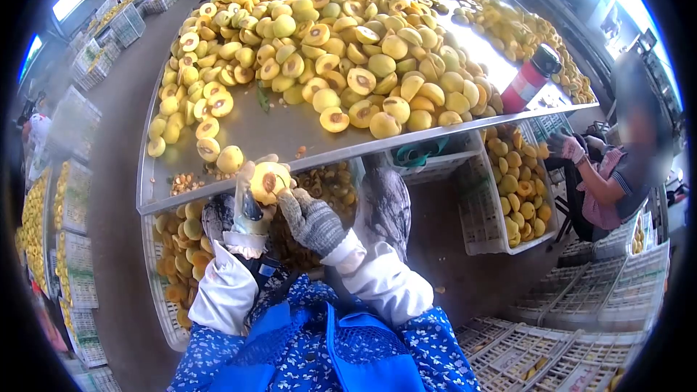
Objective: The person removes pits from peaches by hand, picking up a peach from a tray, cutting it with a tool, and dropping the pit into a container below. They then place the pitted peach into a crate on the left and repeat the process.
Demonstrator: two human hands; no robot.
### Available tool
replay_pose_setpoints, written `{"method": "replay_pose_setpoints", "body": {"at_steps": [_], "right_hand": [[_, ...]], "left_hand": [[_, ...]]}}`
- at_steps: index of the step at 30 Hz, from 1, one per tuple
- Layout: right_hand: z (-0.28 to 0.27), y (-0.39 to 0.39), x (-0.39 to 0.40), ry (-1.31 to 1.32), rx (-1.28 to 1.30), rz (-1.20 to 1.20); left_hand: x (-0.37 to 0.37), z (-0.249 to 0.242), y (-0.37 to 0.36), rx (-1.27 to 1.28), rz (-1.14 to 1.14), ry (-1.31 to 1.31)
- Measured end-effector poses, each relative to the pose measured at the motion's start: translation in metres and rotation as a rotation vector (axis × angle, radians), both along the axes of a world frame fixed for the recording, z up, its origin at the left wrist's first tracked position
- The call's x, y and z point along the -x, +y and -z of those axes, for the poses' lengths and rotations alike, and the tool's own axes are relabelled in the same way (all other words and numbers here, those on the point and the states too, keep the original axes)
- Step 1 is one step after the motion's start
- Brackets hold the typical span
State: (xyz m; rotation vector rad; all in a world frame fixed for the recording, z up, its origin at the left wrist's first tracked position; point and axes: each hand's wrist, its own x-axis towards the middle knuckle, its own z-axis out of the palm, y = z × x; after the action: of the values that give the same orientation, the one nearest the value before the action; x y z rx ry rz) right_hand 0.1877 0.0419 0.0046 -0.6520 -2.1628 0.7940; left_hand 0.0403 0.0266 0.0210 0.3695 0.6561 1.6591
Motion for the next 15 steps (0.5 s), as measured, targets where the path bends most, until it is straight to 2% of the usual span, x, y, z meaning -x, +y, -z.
{"method": "replay_pose_setpoints", "body": {"at_steps": [2, 3, 6, 8, 9, 13, 15], "right_hand": [[0.005, -0.001, 0.002, -0.046, -0.309, 0.071], [0.015, 0.001, 0.003, -0.094, -0.349, 0.058], [0.008, -0.007, 0.002, -0.272, -0.196, 0.041], [0.019, -0.011, 0.001, -0.301, -0.248, 0.056], [0.02, -0.013, 0.0, -0.302, -0.237, 0.059], [0.029, -0.014, -0.004, -0.299, -0.013, 0.002], [0.023, -0.015, -0.008, -0.041, 0.18, -0.031]], "left_hand": [[-0.004, 0.005, -0.007, 0.02, -0.029, 0.001], [-0.004, 0.012, -0.007, 0.019, -0.033, 0.003], [-0.009, 0.01, -0.013, 0.024, -0.036, -0.011], [-0.015, 0.008, -0.018, 0.065, -0.078, 0.003], [-0.02, 0.005, -0.018, 0.146, -0.112, -0.076], [-0.022, 0.022, -0.017, 0.205, -0.25, 0.204], [-0.026, 0.026, -0.015, 0.213, -0.342, 0.373]]}}
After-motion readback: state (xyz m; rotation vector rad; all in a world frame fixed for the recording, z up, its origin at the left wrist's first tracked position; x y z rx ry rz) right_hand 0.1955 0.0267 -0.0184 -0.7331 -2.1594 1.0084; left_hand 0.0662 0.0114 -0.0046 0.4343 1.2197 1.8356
